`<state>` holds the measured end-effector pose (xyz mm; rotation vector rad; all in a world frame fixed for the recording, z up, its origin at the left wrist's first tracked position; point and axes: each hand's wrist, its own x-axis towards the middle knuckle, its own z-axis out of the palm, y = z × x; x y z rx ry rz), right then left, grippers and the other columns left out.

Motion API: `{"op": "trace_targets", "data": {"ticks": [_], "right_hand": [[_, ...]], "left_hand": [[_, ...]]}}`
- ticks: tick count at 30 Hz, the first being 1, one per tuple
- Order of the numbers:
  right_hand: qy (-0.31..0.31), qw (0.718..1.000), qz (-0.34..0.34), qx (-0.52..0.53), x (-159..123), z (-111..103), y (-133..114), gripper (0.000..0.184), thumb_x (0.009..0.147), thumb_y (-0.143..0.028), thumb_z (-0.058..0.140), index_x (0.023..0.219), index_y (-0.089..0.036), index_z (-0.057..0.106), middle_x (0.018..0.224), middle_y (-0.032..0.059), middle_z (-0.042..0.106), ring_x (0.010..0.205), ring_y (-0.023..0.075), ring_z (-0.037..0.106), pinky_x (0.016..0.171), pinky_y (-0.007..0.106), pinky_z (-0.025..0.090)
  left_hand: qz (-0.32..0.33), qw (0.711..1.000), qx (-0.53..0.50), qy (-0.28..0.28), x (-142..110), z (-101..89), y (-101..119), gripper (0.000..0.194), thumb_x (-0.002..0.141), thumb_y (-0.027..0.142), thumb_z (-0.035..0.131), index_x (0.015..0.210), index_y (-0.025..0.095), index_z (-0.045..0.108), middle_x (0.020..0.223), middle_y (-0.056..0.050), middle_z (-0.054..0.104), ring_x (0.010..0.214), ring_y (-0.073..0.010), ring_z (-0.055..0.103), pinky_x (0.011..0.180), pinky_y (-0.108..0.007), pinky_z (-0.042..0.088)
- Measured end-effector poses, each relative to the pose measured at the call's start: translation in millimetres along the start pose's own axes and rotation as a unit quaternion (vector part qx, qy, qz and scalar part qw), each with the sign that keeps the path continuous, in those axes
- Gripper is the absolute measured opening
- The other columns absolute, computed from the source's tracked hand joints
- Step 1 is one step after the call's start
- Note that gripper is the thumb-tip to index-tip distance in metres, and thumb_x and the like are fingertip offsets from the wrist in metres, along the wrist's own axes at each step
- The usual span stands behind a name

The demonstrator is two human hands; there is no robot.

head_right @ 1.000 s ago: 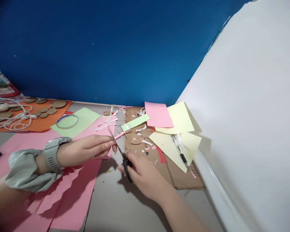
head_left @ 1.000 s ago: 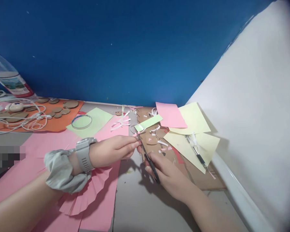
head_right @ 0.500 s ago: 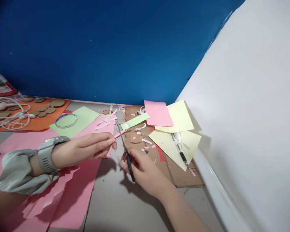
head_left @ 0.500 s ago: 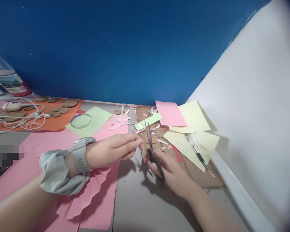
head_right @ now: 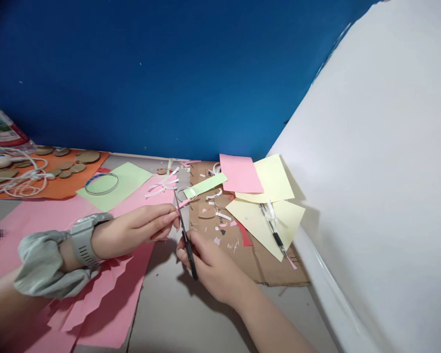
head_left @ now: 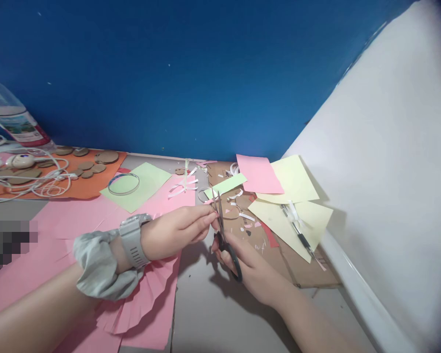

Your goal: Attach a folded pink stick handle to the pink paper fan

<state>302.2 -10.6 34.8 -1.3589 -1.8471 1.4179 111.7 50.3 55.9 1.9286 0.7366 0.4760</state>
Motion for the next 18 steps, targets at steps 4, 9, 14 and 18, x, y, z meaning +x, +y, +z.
{"op": "trace_targets", "data": {"ticks": [4, 9, 14, 18], "right_hand": [[0.004, 1.000, 0.010, 0.006, 0.1, 2.0, 0.5, 0.027, 0.092, -0.044, 0.036, 0.087, -0.021, 0.049, 0.073, -0.0028, 0.043, 0.065, 0.0117, 0.039, 0.061, 0.024, 0.036], [0.007, 1.000, 0.012, -0.016, -0.7, 2.1, -0.3, 0.023, 0.093, -0.040, 0.035, 0.092, -0.022, 0.049, 0.080, -0.0010, 0.047, 0.072, 0.0136, 0.043, 0.067, 0.026, 0.037], [0.026, 1.000, -0.001, -0.018, 1.5, 4.5, 1.3, 0.018, 0.094, -0.035, 0.034, 0.092, -0.022, 0.047, 0.084, -0.0002, 0.049, 0.077, 0.0147, 0.044, 0.069, 0.026, 0.038], [0.027, 0.999, -0.001, -0.023, 1.6, 6.1, 1.5, 0.018, 0.095, -0.031, 0.033, 0.091, -0.022, 0.047, 0.081, -0.0011, 0.047, 0.073, 0.0137, 0.042, 0.065, 0.025, 0.038]], "left_hand": [[0.011, 1.000, 0.011, 0.022, 0.8, 1.6, 0.1, 0.034, 0.096, 0.036, 0.024, 0.073, 0.019, 0.043, 0.061, 0.006, 0.042, 0.055, -0.0088, 0.039, 0.059, -0.022, 0.036], [0.018, 0.999, 0.005, 0.047, 1.7, 5.8, -0.4, 0.033, 0.097, 0.035, 0.023, 0.076, 0.019, 0.044, 0.060, 0.006, 0.044, 0.054, -0.0087, 0.039, 0.059, -0.022, 0.035], [0.010, 0.998, -0.001, 0.058, 1.2, 8.9, -2.6, 0.033, 0.097, 0.036, 0.023, 0.074, 0.020, 0.040, 0.059, 0.006, 0.041, 0.054, -0.0094, 0.038, 0.057, -0.023, 0.035], [0.012, 0.998, -0.003, 0.063, 1.3, 9.7, -3.2, 0.034, 0.096, 0.036, 0.024, 0.071, 0.020, 0.038, 0.059, 0.006, 0.041, 0.054, -0.0096, 0.038, 0.058, -0.023, 0.035]]}}
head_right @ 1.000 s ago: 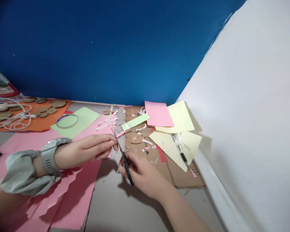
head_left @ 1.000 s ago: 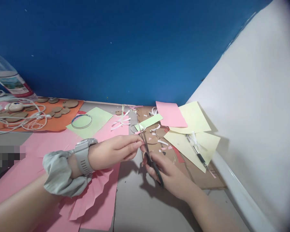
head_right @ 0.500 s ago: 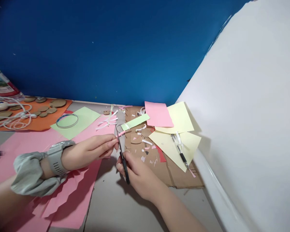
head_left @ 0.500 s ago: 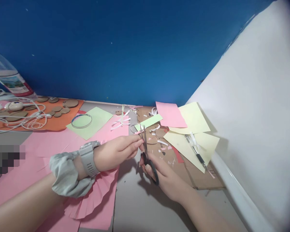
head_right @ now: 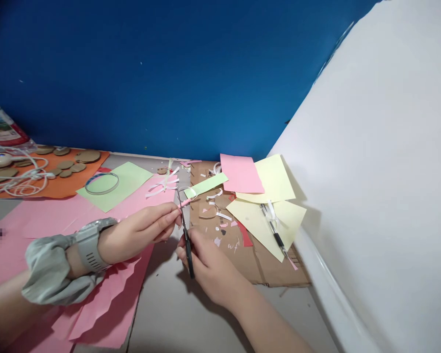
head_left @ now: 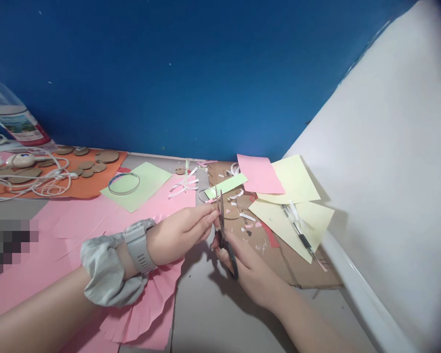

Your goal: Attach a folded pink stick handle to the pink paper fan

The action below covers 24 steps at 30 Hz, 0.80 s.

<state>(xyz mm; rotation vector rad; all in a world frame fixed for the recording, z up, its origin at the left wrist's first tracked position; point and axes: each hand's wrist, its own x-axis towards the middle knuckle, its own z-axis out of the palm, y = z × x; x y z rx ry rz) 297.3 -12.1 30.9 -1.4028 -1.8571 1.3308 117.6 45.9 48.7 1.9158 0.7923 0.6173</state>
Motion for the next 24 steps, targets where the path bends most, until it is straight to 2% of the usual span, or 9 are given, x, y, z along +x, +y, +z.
{"op": "trace_targets", "data": {"ticks": [8, 13, 18, 21, 24], "right_hand": [[0.014, 0.999, -0.002, -0.031, 1, 0, 5, 0.020, 0.094, -0.034, 0.034, 0.084, -0.021, 0.044, 0.078, -0.0019, 0.045, 0.070, 0.0132, 0.040, 0.064, 0.026, 0.035], [0.002, 1.000, 0.001, 0.006, 2, -2, 4, 0.026, 0.094, -0.037, 0.032, 0.076, -0.020, 0.040, 0.072, -0.0026, 0.040, 0.066, 0.0124, 0.038, 0.062, 0.026, 0.033], [-0.059, 0.994, 0.007, 0.087, -3, -14, 5, 0.036, 0.091, -0.053, 0.033, 0.086, -0.020, 0.048, 0.076, -0.0003, 0.043, 0.068, 0.0130, 0.038, 0.063, 0.027, 0.034], [-0.105, 0.991, 0.021, 0.080, -7, -26, 8, 0.043, 0.086, -0.060, 0.036, 0.091, -0.019, 0.050, 0.077, 0.0004, 0.045, 0.069, 0.0129, 0.041, 0.064, 0.026, 0.036], [-0.168, 0.984, 0.021, 0.050, -8, -37, 9, 0.046, 0.083, -0.062, 0.041, 0.087, -0.018, 0.051, 0.073, -0.0003, 0.046, 0.064, 0.0117, 0.041, 0.058, 0.024, 0.034]], "left_hand": [[-0.007, 1.000, -0.006, 0.011, 1, 2.1, -1, 0.032, 0.096, 0.036, 0.024, 0.073, 0.020, 0.040, 0.058, 0.006, 0.041, 0.053, -0.0090, 0.038, 0.056, -0.022, 0.036], [-0.013, 1.000, -0.008, -0.001, 0, -0.2, -4, 0.032, 0.096, 0.038, 0.023, 0.083, 0.020, 0.045, 0.057, 0.007, 0.039, 0.052, -0.0084, 0.037, 0.057, -0.022, 0.036], [-0.043, 0.996, 0.010, -0.083, -3, -10.9, 5, 0.032, 0.095, 0.042, 0.026, 0.078, 0.019, 0.041, 0.063, 0.006, 0.044, 0.056, -0.0081, 0.039, 0.060, -0.022, 0.037], [-0.065, 0.987, -0.002, -0.145, -5, -16.9, 11, 0.032, 0.094, 0.044, 0.029, 0.076, 0.020, 0.038, 0.060, 0.007, 0.043, 0.053, -0.0074, 0.037, 0.056, -0.021, 0.036], [-0.090, 0.975, -0.025, -0.202, -5, -20.3, 12, 0.033, 0.092, 0.048, 0.031, 0.075, 0.020, 0.037, 0.054, 0.008, 0.044, 0.047, -0.0068, 0.036, 0.050, -0.020, 0.034]]}}
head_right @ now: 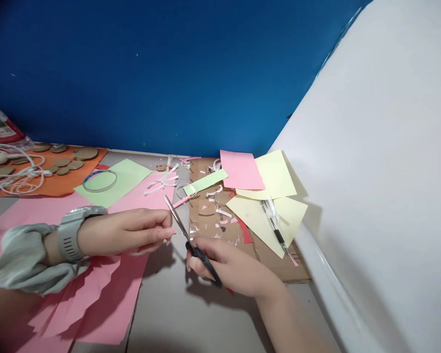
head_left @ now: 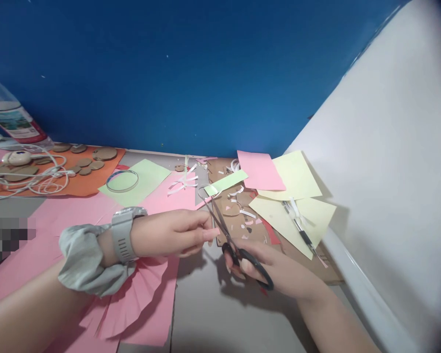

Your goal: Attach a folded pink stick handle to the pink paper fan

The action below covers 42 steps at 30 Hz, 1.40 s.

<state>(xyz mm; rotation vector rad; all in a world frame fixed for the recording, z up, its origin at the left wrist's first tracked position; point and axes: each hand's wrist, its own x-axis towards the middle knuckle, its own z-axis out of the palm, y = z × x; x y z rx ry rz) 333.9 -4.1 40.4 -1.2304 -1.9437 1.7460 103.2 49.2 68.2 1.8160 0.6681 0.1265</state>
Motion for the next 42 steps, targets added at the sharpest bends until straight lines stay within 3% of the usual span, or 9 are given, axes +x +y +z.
{"op": "trace_targets", "data": {"ticks": [5, 10, 15, 22, 28, 34, 37, 42], "right_hand": [[-0.033, 0.997, 0.043, -0.052, -4, -6, -2, 0.029, 0.089, -0.045, 0.043, 0.083, -0.018, 0.050, 0.071, -0.0014, 0.049, 0.061, 0.0098, 0.042, 0.053, 0.020, 0.033], [-0.038, 0.990, 0.081, -0.105, -6, -6, -4, 0.019, 0.087, -0.036, 0.047, 0.081, -0.019, 0.051, 0.071, -0.0021, 0.052, 0.062, 0.0098, 0.042, 0.054, 0.020, 0.033], [-0.057, 0.985, 0.111, -0.116, -4, -8, -8, 0.019, 0.085, -0.038, 0.049, 0.082, -0.019, 0.052, 0.071, -0.0031, 0.052, 0.059, 0.0091, 0.042, 0.051, 0.020, 0.031], [-0.057, 0.983, 0.111, -0.132, -2, -10, -5, 0.023, 0.084, -0.043, 0.051, 0.082, -0.020, 0.052, 0.072, -0.0029, 0.053, 0.063, 0.0107, 0.046, 0.054, 0.020, 0.034], [-0.038, 0.989, 0.097, -0.106, -4, -13, 2, 0.032, 0.086, -0.051, 0.045, 0.079, -0.020, 0.046, 0.072, -0.0020, 0.050, 0.063, 0.0108, 0.045, 0.055, 0.020, 0.035], [-0.049, 0.987, 0.081, -0.133, -3, -13, 0, 0.030, 0.085, -0.049, 0.047, 0.081, -0.019, 0.050, 0.072, -0.0006, 0.050, 0.063, 0.0118, 0.045, 0.055, 0.021, 0.036], [-0.063, 0.986, 0.084, -0.131, -2, -13, -3, 0.021, 0.085, -0.040, 0.050, 0.081, -0.019, 0.049, 0.071, -0.0014, 0.050, 0.062, 0.0111, 0.044, 0.054, 0.020, 0.035], [-0.083, 0.986, 0.088, -0.116, -3, -13, -3, 0.016, 0.084, -0.034, 0.050, 0.082, -0.019, 0.050, 0.071, -0.0017, 0.050, 0.060, 0.0102, 0.043, 0.053, 0.020, 0.033]], "left_hand": [[-0.025, 0.999, 0.004, -0.024, 3, -3.7, -6, 0.035, 0.089, 0.050, 0.039, 0.075, 0.018, 0.045, 0.060, 0.002, 0.063, 0.053, -0.0090, 0.047, 0.056, -0.021, 0.039], [-0.026, 0.994, -0.076, -0.077, 8, -6.6, -14, 0.027, 0.090, 0.043, 0.042, 0.079, 0.019, 0.045, 0.063, 0.000, 0.068, 0.052, -0.0097, 0.051, 0.058, -0.021, 0.043], [-0.011, 0.986, -0.096, -0.138, 9, -7.3, -15, 0.036, 0.093, 0.040, 0.038, 0.065, 0.018, 0.045, 0.064, -0.003, 0.069, 0.052, -0.0102, 0.052, 0.062, -0.023, 0.045], [0.001, 0.983, -0.089, -0.160, 10, -7.2, -15, 0.039, 0.094, 0.040, 0.035, 0.063, 0.018, 0.045, 0.067, -0.004, 0.069, 0.061, -0.0111, 0.059, 0.069, -0.023, 0.045], [-0.010, 0.980, -0.145, -0.139, 8, -6.0, -20, 0.022, 0.093, 0.041, 0.039, 0.092, 0.019, 0.040, 0.065, 0.000, 0.069, 0.057, -0.0102, 0.058, 0.061, -0.023, 0.044], [0.012, 0.980, -0.122, -0.158, 6, -6.7, -23, 0.017, 0.094, 0.035, 0.037, 0.098, 0.018, 0.038, 0.070, -0.003, 0.070, 0.059, -0.0101, 0.056, 0.062, -0.024, 0.042], [0.012, 0.972, -0.165, -0.170, 7, -6.7, -26, 0.020, 0.093, 0.034, 0.041, 0.106, 0.018, 0.038, 0.075, -0.004, 0.071, 0.061, -0.0105, 0.058, 0.063, -0.023, 0.042], [0.002, 0.963, -0.192, -0.191, 9, -6.9, -30, 0.034, 0.092, 0.033, 0.046, 0.122, 0.019, 0.038, 0.083, -0.002, 0.072, 0.059, -0.0089, 0.061, 0.084, -0.027, 0.041]]}}
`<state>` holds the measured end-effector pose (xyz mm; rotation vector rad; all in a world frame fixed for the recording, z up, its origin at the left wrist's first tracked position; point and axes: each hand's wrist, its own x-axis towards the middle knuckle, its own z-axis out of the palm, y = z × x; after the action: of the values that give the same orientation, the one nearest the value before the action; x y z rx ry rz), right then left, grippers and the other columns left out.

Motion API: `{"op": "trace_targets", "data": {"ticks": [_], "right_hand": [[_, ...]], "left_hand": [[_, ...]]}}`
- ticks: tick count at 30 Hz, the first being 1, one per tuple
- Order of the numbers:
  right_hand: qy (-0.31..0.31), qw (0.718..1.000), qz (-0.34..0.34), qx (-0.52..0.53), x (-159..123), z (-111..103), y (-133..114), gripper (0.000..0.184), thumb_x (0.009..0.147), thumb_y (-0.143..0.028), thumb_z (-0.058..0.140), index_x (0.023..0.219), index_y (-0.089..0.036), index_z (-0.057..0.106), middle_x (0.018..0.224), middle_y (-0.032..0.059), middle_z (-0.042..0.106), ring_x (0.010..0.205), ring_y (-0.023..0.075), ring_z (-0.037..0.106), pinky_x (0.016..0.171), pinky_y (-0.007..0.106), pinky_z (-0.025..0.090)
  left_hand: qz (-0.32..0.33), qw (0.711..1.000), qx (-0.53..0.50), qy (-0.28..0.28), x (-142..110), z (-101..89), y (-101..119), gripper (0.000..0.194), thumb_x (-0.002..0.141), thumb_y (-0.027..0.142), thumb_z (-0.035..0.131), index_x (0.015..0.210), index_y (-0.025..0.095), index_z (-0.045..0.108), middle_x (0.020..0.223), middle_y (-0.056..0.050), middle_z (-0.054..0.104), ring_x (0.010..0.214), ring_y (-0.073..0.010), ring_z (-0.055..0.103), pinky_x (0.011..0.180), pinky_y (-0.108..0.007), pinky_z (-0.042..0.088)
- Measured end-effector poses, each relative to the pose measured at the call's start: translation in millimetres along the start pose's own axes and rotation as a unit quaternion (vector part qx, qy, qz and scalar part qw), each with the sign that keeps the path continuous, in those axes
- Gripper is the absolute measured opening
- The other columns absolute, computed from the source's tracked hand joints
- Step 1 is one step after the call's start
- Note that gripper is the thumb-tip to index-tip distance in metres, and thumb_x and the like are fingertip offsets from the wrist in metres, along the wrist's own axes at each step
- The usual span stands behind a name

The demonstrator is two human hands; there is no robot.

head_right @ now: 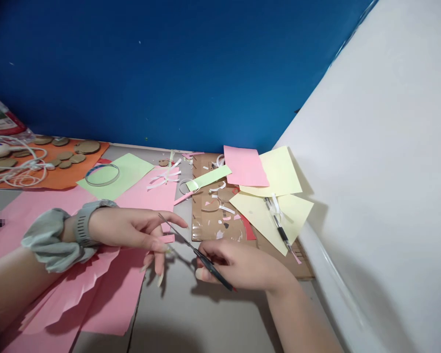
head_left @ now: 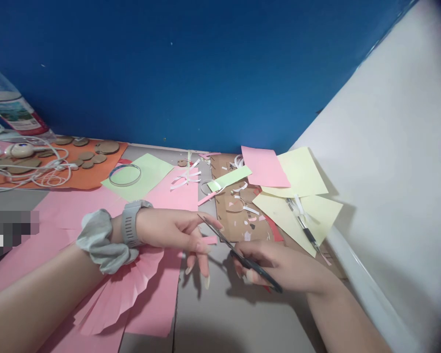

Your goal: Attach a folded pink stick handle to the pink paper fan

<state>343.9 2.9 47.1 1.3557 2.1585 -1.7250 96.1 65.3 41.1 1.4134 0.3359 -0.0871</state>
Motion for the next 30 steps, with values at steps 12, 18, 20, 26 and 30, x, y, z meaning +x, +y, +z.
{"op": "trace_targets", "data": {"ticks": [12, 18, 20, 26, 30], "right_hand": [[0.126, 0.982, -0.067, 0.127, 10, 6, 4, 0.023, 0.085, -0.041, 0.051, 0.085, -0.018, 0.051, 0.071, -0.0017, 0.047, 0.064, 0.0109, 0.045, 0.058, 0.022, 0.038], [0.234, 0.952, -0.083, 0.182, 29, 24, 1, 0.025, 0.078, -0.041, 0.062, 0.086, -0.018, 0.055, 0.080, 0.0016, 0.054, 0.074, 0.0145, 0.051, 0.063, 0.025, 0.041], [0.238, 0.951, -0.093, 0.174, 31, 30, 0, 0.024, 0.077, -0.039, 0.063, 0.081, -0.017, 0.055, 0.075, 0.0008, 0.054, 0.073, 0.0145, 0.051, 0.063, 0.025, 0.041], [0.307, 0.934, -0.082, 0.162, 34, 31, 4, 0.026, 0.077, -0.040, 0.064, 0.081, -0.017, 0.053, 0.070, -0.0008, 0.051, 0.065, 0.0123, 0.047, 0.058, 0.024, 0.038], [0.298, 0.939, -0.078, 0.152, 29, 22, 6, 0.025, 0.079, -0.042, 0.060, 0.078, -0.018, 0.050, 0.065, -0.0035, 0.045, 0.061, 0.0114, 0.043, 0.057, 0.024, 0.036]], "left_hand": [[0.017, 0.999, -0.045, 0.013, 5, -1.9, -13, 0.058, 0.089, 0.041, 0.047, 0.135, 0.017, 0.020, 0.087, -0.009, 0.072, 0.069, -0.0141, 0.064, 0.071, -0.029, 0.046], [0.028, 0.988, 0.115, 0.100, 13, 19.3, -2, 0.054, 0.094, 0.037, 0.036, 0.140, 0.019, 0.013, 0.090, -0.008, 0.072, 0.081, -0.0150, 0.063, 0.077, -0.029, 0.045], [0.030, 0.978, 0.173, 0.117, 14, 23.3, 0, 0.051, 0.094, 0.035, 0.037, 0.138, 0.019, 0.017, 0.088, -0.007, 0.072, 0.082, -0.0152, 0.062, 0.079, -0.029, 0.043], [-0.040, 0.900, 0.366, 0.232, 15, 27.8, 9, 0.027, 0.091, 0.038, 0.039, 0.098, 0.019, 0.056, 0.083, -0.003, 0.069, 0.073, -0.0160, 0.058, 0.077, -0.030, 0.041], [-0.052, 0.836, 0.491, 0.239, 12, 27.7, 17, 0.041, 0.093, 0.037, 0.033, 0.066, 0.018, 0.058, 0.074, -0.002, 0.063, 0.084, -0.0183, 0.056, 0.096, -0.036, 0.030]]}}
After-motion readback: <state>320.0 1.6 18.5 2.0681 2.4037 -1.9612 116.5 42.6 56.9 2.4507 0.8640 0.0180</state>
